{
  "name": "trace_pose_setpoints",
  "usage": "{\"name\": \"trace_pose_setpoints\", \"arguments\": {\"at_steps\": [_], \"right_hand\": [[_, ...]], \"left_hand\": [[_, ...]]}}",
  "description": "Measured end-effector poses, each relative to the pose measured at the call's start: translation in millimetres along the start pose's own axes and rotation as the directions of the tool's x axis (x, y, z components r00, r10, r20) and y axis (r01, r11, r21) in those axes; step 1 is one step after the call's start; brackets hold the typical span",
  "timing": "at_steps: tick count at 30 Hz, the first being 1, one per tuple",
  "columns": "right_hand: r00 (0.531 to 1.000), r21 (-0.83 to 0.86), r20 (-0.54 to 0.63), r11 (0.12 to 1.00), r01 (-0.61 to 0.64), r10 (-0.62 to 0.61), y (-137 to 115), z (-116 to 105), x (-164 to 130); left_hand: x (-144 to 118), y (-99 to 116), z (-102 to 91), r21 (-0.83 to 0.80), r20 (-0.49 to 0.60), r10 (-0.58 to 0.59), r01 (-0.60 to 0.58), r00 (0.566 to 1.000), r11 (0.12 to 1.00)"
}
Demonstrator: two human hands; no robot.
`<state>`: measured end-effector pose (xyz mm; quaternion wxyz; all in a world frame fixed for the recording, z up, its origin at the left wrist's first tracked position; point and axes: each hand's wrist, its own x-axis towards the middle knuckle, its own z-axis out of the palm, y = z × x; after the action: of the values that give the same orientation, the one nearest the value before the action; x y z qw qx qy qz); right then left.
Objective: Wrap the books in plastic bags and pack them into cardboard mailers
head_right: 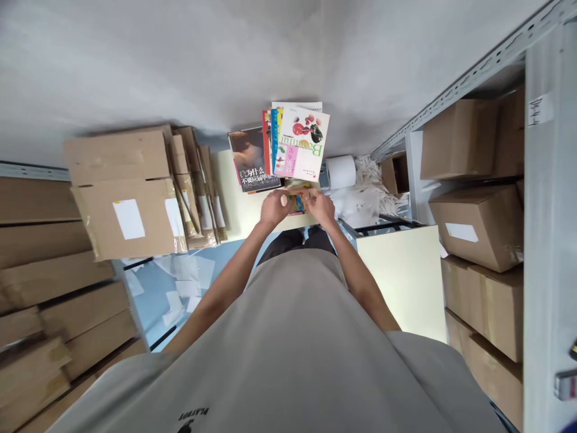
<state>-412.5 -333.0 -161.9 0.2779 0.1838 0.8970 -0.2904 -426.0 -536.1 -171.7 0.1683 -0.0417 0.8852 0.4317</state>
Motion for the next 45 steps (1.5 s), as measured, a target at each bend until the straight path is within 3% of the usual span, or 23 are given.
{"name": "trace_pose_setpoints", "arguments": {"at_steps": [2,5,8,12,16,20,22,25,28,31,34,39,42,45], "right_hand": [[0.995,0.048,-0.102,0.999,-0.007,0.012,2,-13,7],[0.950,0.151,-0.312,0.988,0.021,0.027,7,-36,18],[0.903,0.214,-0.429,0.974,0.078,0.022,3,-52,31],[0.906,0.194,-0.423,0.975,0.106,-0.014,-15,-53,49],[0.909,0.175,-0.412,0.974,0.142,-0.059,-31,-48,58],[0.925,0.212,-0.372,0.963,0.167,-0.079,-34,-52,58],[0.931,0.200,-0.357,0.966,0.161,-0.081,-33,-55,57],[0.927,0.169,-0.363,0.972,0.162,-0.091,-33,-58,59],[0.925,0.173,-0.365,0.969,0.178,-0.104,-33,-58,63],[0.925,0.213,-0.366,0.959,0.186,-0.099,-30,-58,68],[0.933,0.249,-0.350,0.952,0.179,-0.084,-25,-57,73],[0.935,0.276,-0.338,0.939,0.204,-0.104,-18,-59,82],[0.929,0.272,-0.352,0.937,0.219,-0.115,-18,-61,85],[0.934,0.276,-0.338,0.936,0.219,-0.119,-17,-62,87]], "left_hand": [[6,-2,-9.3,-0.043,-0.122,-0.050,0.045,0.991,0.998],[17,-4,-27.0,-0.126,-0.291,-0.050,0.013,0.955,0.992],[37,-2,-39.0,-0.132,-0.337,0.025,-0.074,0.941,0.988],[61,7,-37.7,-0.146,-0.239,0.113,-0.151,0.964,0.978],[67,11,-30.2,-0.227,-0.190,0.104,-0.147,0.976,0.963],[72,-2,-34.1,-0.238,-0.157,0.093,-0.130,0.983,0.963],[81,-19,-43.7,-0.259,-0.199,0.032,-0.084,0.980,0.962],[97,-51,-62.8,-0.278,-0.290,-0.163,0.080,0.943,0.957],[107,-69,-70.7,-0.303,-0.268,-0.258,0.173,0.928,0.937],[109,-61,-57.0,-0.379,-0.164,-0.117,0.047,0.980,0.924],[110,-40,-35.2,-0.429,-0.124,-0.014,-0.041,0.992,0.902],[110,-22,-21.4,-0.441,-0.080,-0.077,0.034,0.994,0.897],[105,-22,-21.2,-0.398,-0.016,-0.085,0.071,0.996,0.915],[102,-29,-21.4,-0.394,-0.037,-0.081,0.061,0.996,0.917]]}}
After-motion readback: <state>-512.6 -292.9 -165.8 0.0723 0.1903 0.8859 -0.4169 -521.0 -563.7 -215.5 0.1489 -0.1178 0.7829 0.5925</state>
